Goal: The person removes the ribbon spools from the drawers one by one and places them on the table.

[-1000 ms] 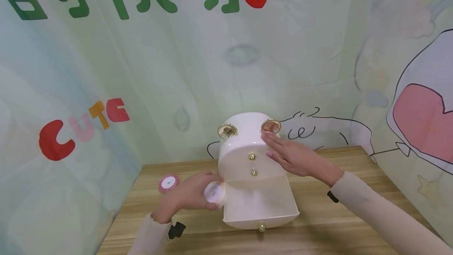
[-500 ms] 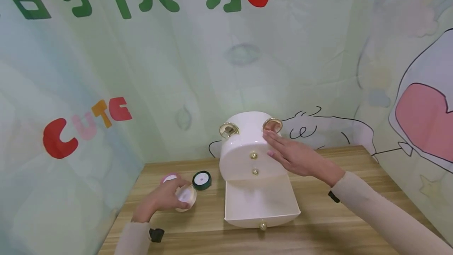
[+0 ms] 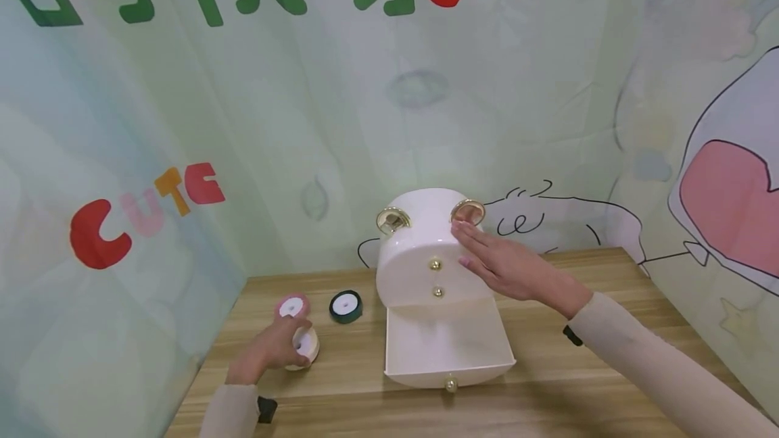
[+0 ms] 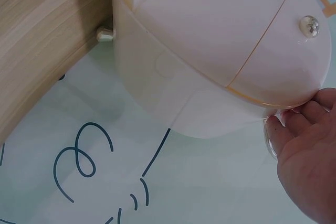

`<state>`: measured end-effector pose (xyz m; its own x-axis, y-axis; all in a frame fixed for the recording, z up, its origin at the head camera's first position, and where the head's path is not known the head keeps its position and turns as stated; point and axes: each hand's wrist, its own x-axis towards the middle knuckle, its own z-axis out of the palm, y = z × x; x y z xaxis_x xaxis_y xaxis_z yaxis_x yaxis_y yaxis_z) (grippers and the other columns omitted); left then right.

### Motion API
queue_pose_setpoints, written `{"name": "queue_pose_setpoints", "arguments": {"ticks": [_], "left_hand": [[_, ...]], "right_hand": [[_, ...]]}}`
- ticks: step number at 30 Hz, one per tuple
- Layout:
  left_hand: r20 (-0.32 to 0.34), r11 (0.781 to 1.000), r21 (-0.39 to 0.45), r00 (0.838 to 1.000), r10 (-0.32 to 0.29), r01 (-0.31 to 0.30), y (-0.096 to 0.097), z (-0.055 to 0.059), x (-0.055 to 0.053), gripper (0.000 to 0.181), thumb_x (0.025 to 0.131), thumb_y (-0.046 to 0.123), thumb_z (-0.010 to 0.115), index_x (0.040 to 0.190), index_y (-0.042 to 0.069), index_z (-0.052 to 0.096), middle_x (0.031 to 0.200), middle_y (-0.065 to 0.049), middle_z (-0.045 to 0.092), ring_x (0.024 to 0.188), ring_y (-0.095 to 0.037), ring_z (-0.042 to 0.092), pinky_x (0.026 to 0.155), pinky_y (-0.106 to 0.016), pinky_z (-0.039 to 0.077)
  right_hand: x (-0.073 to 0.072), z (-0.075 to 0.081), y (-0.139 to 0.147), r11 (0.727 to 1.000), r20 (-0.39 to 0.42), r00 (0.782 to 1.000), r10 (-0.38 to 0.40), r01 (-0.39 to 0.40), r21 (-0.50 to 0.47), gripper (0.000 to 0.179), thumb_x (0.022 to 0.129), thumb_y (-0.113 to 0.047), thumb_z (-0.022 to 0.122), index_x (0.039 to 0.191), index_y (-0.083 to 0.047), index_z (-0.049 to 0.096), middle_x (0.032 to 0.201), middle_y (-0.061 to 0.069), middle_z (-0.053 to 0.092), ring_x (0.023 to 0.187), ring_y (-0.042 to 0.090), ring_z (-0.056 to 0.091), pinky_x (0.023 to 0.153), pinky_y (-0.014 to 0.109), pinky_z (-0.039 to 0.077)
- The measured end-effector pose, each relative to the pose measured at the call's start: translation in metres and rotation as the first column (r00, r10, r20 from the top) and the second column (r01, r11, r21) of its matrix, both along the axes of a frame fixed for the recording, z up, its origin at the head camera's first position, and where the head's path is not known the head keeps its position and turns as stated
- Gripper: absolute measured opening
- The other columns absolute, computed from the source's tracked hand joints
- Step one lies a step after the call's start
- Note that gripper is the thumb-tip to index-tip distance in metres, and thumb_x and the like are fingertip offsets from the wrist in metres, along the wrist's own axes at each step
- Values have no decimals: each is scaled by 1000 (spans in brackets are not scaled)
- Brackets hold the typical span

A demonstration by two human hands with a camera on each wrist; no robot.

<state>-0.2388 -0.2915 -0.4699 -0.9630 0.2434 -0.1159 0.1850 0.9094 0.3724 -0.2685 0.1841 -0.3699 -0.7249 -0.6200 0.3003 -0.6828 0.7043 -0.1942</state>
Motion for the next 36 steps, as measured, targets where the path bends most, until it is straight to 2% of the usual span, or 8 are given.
{"name": "queue_pose_setpoints", "arguments": {"ticks": [8,16,18,22,26,29,33,36], "left_hand": [[-12,1000,3,1000,-13,13,-2,-15,1,74,67,17,98,128,-7,65,130,-23,68,122,-37,64,109,-61,48],[-53,999,8,998,-32,32,-3,-20,3,76,65,23,99,127,-7,66,128,-24,69,118,-38,65,106,-61,50],[-60,1000,9,998,-26,27,-2,-19,5,77,65,24,100,126,-7,66,127,-25,68,117,-38,65,105,-60,51],[-84,999,-41,996,-21,17,4,-10,8,79,68,31,98,130,-6,64,132,-28,65,121,-41,64,106,-60,51],[-114,991,-134,993,-15,0,16,3,15,76,77,40,92,134,-1,64,136,-27,63,121,-41,65,99,-66,53],[-205,978,-207,978,-46,3,27,12,20,65,82,39,88,131,3,67,131,-22,67,118,-40,67,92,-68,54],[-342,962,-272,932,-121,25,43,25,27,48,86,31,85,123,4,71,122,-17,72,114,-39,69,95,-68,51],[-389,954,-295,906,-164,46,58,33,32,41,88,27,83,121,5,72,119,-15,72,111,-37,69,97,-66,52]], "right_hand": [[1,-1,-1,1000,20,1000,-1,0,13,64,112,-41,43,167,-12,27,174,9,26,160,30,32,123,53,39],[2,-3,0,1000,28,1000,-11,10,8,64,112,-41,43,167,-13,26,174,9,26,160,31,33,122,54,40],[2,-4,0,1000,29,1000,-9,9,8,63,112,-41,42,167,-13,26,174,10,26,160,32,33,122,55,40],[3,-4,0,1000,31,999,-13,13,7,63,113,-41,42,167,-13,26,174,9,26,160,32,33,122,54,40],[3,-3,1,1000,38,999,-14,14,9,64,112,-41,42,167,-13,25,175,9,25,160,31,32,122,54,39],[3,-2,1,1000,44,999,-10,10,8,64,112,-41,43,167,-13,25,175,9,25,160,31,31,123,54,38],[0,-1,0,1000,38,999,-14,14,13,64,113,-42,42,167,-13,24,175,9,25,160,30,31,123,53,39],[0,-1,0,1000,32,999,-18,18,13,64,113,-42,41,168,-14,24,175,9,25,160,30,32,122,54,40]]}}
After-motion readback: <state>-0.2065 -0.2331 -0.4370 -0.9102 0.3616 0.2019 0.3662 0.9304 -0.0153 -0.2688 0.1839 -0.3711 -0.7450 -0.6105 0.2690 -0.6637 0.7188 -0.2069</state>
